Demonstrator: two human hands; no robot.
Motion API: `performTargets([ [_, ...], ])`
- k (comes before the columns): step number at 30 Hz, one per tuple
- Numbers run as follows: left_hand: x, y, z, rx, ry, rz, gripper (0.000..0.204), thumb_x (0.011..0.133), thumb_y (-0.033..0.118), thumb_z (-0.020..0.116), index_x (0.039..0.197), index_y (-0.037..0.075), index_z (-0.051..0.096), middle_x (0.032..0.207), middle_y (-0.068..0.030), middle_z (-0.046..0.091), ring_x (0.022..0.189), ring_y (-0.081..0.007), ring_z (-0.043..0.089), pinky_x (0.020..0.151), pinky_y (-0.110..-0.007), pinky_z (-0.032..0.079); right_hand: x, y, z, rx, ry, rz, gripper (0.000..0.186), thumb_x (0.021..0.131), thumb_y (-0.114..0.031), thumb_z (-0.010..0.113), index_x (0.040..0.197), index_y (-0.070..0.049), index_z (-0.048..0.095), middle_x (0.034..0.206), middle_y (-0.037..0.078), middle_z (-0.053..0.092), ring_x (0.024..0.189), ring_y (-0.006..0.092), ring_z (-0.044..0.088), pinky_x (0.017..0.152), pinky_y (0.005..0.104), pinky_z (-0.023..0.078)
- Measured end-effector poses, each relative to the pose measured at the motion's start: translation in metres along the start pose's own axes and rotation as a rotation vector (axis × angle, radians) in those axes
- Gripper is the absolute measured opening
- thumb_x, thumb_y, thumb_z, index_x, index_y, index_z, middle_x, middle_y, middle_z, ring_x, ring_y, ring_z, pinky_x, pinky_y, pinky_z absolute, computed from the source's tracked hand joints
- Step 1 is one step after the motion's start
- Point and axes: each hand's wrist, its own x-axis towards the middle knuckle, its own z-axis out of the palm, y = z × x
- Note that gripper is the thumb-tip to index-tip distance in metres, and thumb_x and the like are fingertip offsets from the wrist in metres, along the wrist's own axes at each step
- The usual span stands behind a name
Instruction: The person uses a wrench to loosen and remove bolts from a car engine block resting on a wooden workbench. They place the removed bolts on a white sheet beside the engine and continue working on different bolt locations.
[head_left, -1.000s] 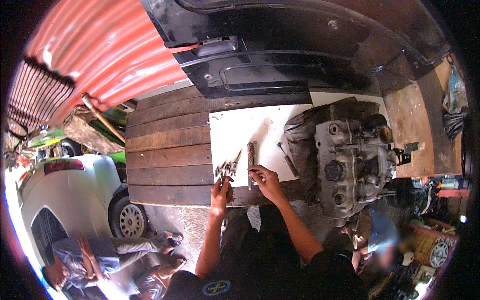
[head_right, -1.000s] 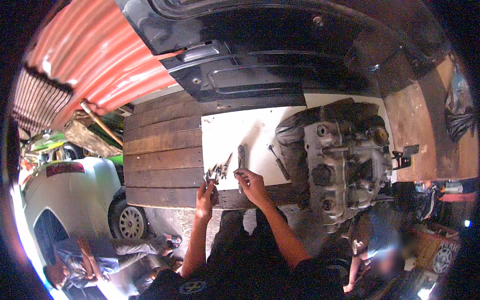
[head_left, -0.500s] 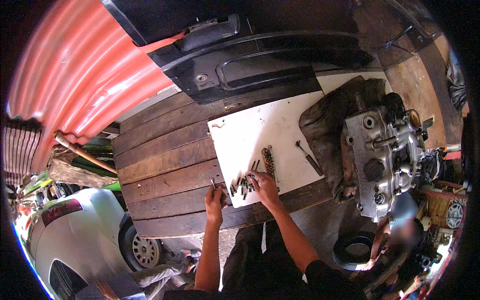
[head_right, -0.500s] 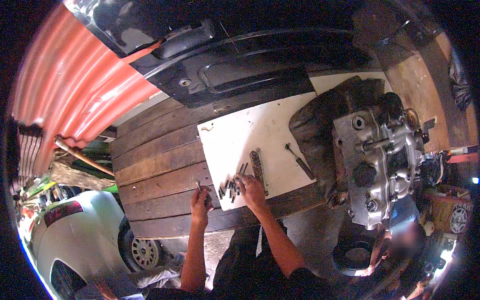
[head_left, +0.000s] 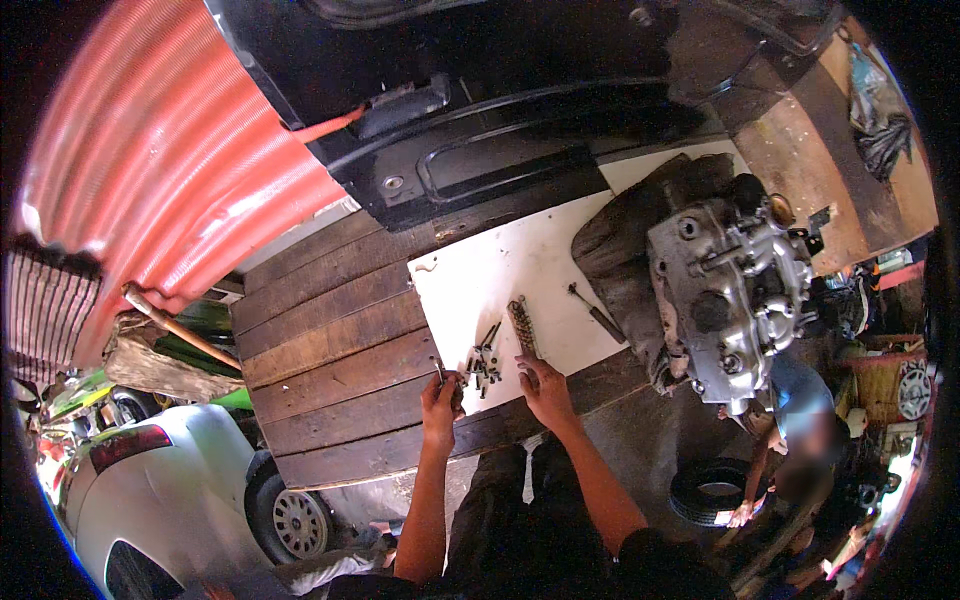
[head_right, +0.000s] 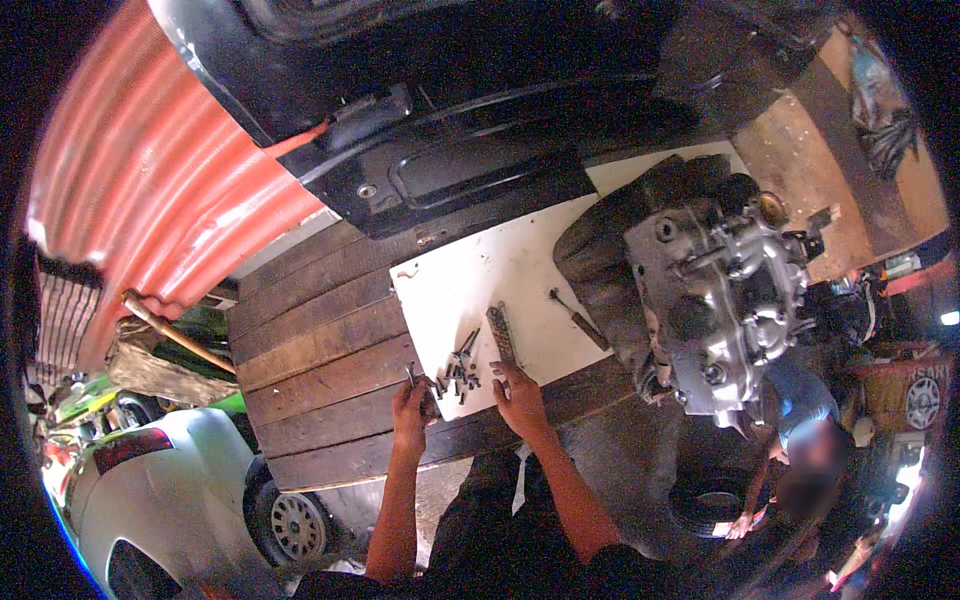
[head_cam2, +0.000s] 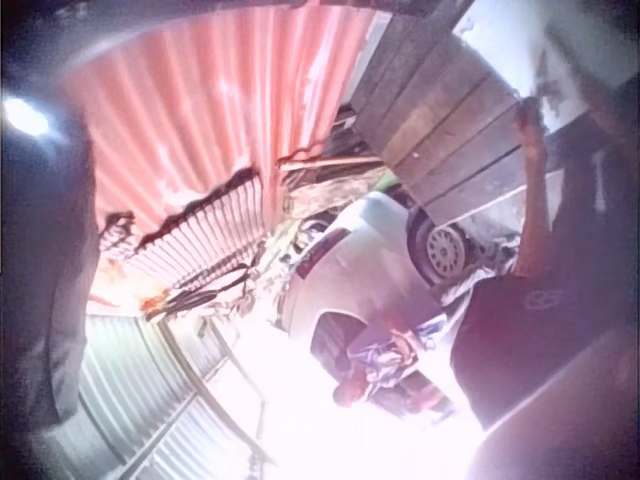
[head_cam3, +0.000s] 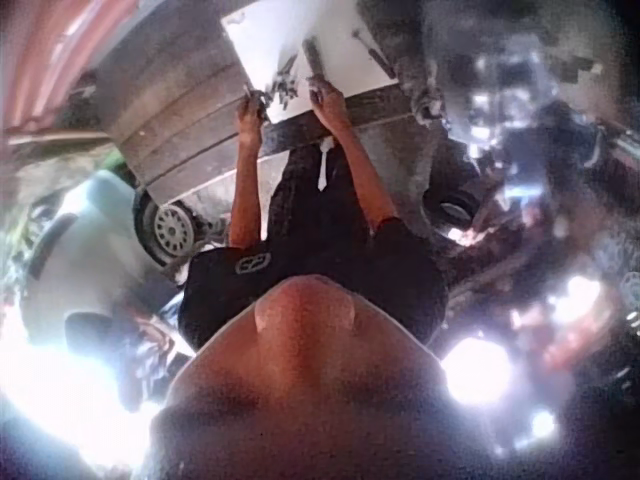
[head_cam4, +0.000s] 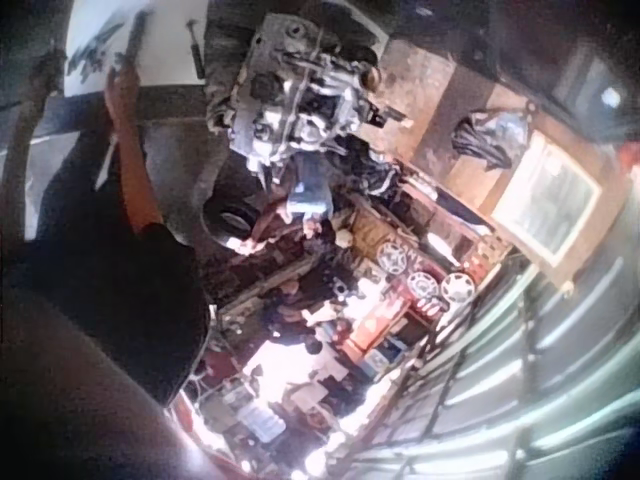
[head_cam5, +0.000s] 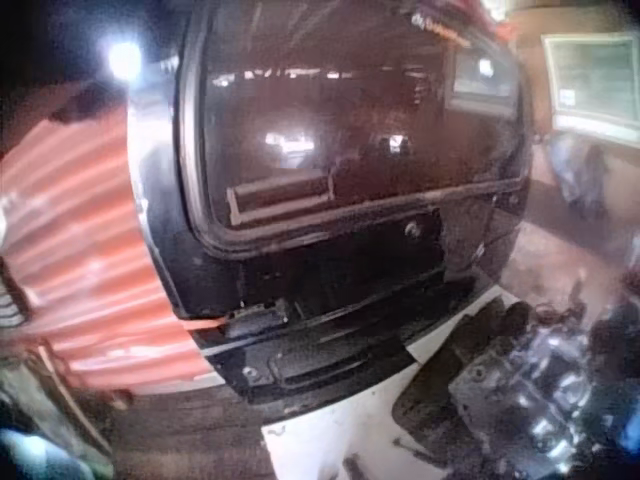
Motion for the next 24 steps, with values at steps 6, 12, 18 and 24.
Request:
performTargets([
  [6, -0.040, 0.032, 0.029, 0.017, -0.075, 0.104, 0.015, 0.096, 0.023, 0.056, 0.093, 0.009, 0.062, 0.061, 0.0063, 0.043, 0.050, -0.0044, 0.036, 0.044, -0.022, 0.029, -0.011, -0.055, -0.078, 0.048, 0.028, 0.049, 0.028, 0.091, -0.008, 0.060, 0.119, -0.006, 0.062, 0.099, 0.009, 0.069, 0.064, 0.0174, 0.061, 0.055, 0.0325, 0.047],
  [12, -0.071, 0.015, 0.073, 0.022, -0.118, 0.102, 0.012, 0.094, 0.023, 0.058, 0.096, 0.012, 0.062, 0.064, 0.0059, 0.046, 0.051, -0.0044, 0.040, 0.042, -0.024, 0.031, -0.021, -0.098, -0.175, -0.026, 0.104, -0.015, 0.026, 0.090, -0.007, 0.059, 0.117, -0.006, 0.060, 0.102, 0.011, 0.069, 0.083, 0.0288, 0.067, 0.071, 0.0355, 0.053],
  [18, -0.119, -0.004, 0.155, -0.039, -0.232, 0.123, 0.016, 0.093, 0.024, 0.061, 0.092, 0.008, 0.059, 0.067, 0.0045, 0.047, 0.055, -0.0057, 0.042, 0.047, -0.023, 0.029, -0.029, -0.083, -0.270, 0.044, 0.239, -0.074, 0.022, 0.091, -0.006, 0.058, 0.112, -0.004, 0.065, 0.096, 0.012, 0.071, 0.089, 0.0258, 0.069, 0.082, 0.0347, 0.052],
  [24, -0.146, -0.034, 0.240, 0.119, -0.396, 0.323, 0.015, 0.094, 0.020, 0.064, 0.100, 0.007, 0.061, 0.075, 0.0034, 0.055, 0.064, -0.0054, 0.045, 0.057, -0.022, 0.034, -0.029, -0.051, -0.356, 0.088, 0.256, -0.080, 0.020, 0.096, -0.010, 0.054, 0.111, -0.004, 0.066, 0.092, 0.011, 0.070, 0.077, 0.0171, 0.068, 0.070, 0.0309, 0.052],
])
